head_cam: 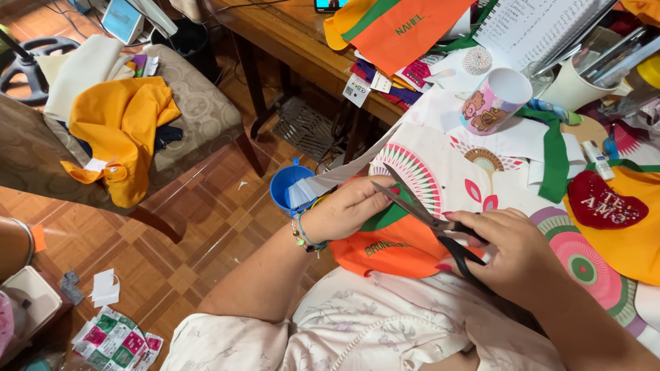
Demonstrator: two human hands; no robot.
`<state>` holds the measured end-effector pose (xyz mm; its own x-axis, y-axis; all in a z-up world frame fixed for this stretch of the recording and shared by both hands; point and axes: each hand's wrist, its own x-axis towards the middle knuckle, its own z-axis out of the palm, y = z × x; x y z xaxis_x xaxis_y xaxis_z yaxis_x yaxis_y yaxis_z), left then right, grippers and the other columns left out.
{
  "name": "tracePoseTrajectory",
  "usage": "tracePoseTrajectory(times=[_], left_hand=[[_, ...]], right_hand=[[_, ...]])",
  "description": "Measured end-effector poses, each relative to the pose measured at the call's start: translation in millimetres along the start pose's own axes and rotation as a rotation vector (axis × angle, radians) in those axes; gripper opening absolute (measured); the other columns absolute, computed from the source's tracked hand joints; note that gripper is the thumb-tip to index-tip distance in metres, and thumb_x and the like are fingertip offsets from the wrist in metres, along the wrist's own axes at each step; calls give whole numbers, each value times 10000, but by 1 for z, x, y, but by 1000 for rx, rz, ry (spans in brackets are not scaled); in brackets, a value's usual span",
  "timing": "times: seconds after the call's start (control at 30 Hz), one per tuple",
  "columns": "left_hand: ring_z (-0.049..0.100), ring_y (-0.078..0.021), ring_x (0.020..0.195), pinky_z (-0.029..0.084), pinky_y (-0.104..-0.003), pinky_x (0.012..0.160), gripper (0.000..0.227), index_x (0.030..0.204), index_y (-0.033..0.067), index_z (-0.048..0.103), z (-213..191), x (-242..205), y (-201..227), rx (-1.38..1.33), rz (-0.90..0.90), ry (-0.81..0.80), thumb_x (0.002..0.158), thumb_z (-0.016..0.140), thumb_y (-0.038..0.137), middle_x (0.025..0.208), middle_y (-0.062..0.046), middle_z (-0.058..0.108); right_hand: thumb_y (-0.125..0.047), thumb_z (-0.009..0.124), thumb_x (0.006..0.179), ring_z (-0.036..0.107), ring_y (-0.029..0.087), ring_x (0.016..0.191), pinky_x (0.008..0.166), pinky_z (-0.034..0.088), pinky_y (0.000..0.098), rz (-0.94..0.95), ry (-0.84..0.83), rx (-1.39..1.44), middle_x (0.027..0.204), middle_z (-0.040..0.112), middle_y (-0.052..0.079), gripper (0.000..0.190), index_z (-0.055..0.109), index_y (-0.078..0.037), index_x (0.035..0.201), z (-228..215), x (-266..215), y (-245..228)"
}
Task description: Trimming excess threads and fabric from small pouches using scissors at a workspace.
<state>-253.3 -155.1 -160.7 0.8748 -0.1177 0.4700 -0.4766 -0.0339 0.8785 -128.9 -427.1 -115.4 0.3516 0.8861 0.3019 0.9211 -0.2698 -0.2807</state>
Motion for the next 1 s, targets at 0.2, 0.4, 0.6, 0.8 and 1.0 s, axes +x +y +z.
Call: tracePoseTrajectory(times=[0.2,0.4,0.6,0.8,1.0], left_hand=[[552,-209,1313,416,-364,1205,380,1352,16,555,1,-2,-7,-10,31,3,1134,382,274,1394,-93,590],[537,-206,1320,401,-351,1204,400,1355,-14,555,7,5,4,-2,33,-8,1130,383,269,1402,-110,586],[589,-192,1258,450,-348,1159,380,1333,38,580,22,18,-7,-18,19,-46,1131,381,290,1350,-70,625],[552,-125,1130,466,-293,1028,374,1298,14,604,32,30,-12,-20,-28,-53,1126,397,273,1232,-26,630],[528,-116,1090,452,-288,989,348,1285,26,595,41,35,-26,-53,-90,-61,1122,404,267,1177,-12,605]], right_hand=[[-453,905,674,676,221,721,784,516,349,-49,58,6,933,784,-19,544,746,-147,1096,-4,-3,-6],[-426,887,701,700,208,719,768,535,346,-50,111,-20,849,764,1,480,754,-147,1067,-4,-14,-2],[-371,883,703,736,203,832,815,541,354,-14,126,40,981,792,7,440,748,-111,1031,-11,-19,-5],[-361,852,755,740,204,806,732,537,341,-43,161,44,995,788,31,388,733,-104,1020,-15,-30,7],[-378,854,718,707,214,820,750,526,365,11,130,-43,978,786,-38,474,724,-133,1103,-15,-38,16]])
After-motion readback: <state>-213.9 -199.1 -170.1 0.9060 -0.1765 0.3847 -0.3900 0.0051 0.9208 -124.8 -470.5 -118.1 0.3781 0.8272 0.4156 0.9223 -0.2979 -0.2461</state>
